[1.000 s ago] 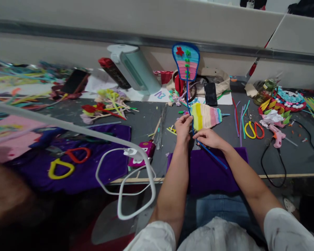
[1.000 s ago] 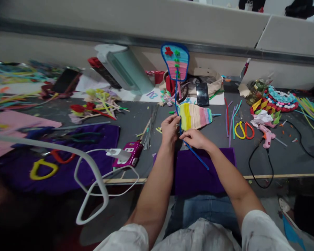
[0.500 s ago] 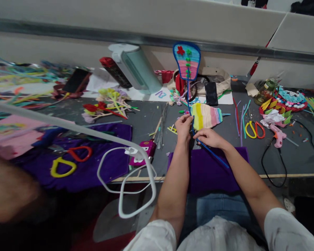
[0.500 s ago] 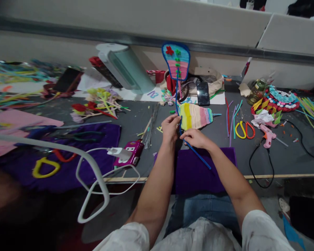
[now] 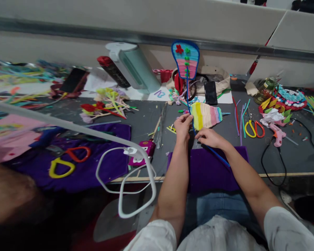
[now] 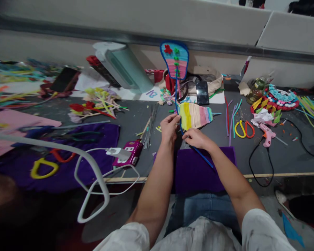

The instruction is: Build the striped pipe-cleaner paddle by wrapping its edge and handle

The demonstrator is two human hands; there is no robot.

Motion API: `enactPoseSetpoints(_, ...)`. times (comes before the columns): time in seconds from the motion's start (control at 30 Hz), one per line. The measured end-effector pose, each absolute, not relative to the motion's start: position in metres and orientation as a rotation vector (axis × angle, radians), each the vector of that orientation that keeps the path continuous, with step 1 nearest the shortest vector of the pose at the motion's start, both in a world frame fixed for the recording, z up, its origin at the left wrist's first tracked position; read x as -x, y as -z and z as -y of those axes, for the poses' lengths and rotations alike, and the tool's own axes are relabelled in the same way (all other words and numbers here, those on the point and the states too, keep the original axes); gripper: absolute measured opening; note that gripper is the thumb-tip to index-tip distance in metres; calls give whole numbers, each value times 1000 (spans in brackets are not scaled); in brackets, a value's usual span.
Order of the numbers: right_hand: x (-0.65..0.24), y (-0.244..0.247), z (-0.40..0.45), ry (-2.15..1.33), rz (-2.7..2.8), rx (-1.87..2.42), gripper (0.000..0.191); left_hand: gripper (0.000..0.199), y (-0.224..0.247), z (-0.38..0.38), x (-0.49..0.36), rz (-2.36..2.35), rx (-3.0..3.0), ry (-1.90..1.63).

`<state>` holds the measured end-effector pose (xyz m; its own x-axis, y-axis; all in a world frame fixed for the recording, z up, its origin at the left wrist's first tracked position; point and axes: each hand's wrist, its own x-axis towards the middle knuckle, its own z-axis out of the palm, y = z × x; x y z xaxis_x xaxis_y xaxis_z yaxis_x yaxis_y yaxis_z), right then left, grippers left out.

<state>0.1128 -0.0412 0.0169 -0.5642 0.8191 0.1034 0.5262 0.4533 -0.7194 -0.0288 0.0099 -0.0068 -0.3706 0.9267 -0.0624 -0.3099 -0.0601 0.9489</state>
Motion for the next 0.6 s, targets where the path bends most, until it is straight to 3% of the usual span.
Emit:
enactPoseSetpoints(0.37, -117, -17, 43, -850, 2383, 1070, 22, 27, 13, -16, 30, -1339, -841, -1665)
enactPoseSetpoints(0.6, -141, -21, 39, -846, 2336, 1227, 34, 27, 10, -17, 33, -1299, -703, -1725)
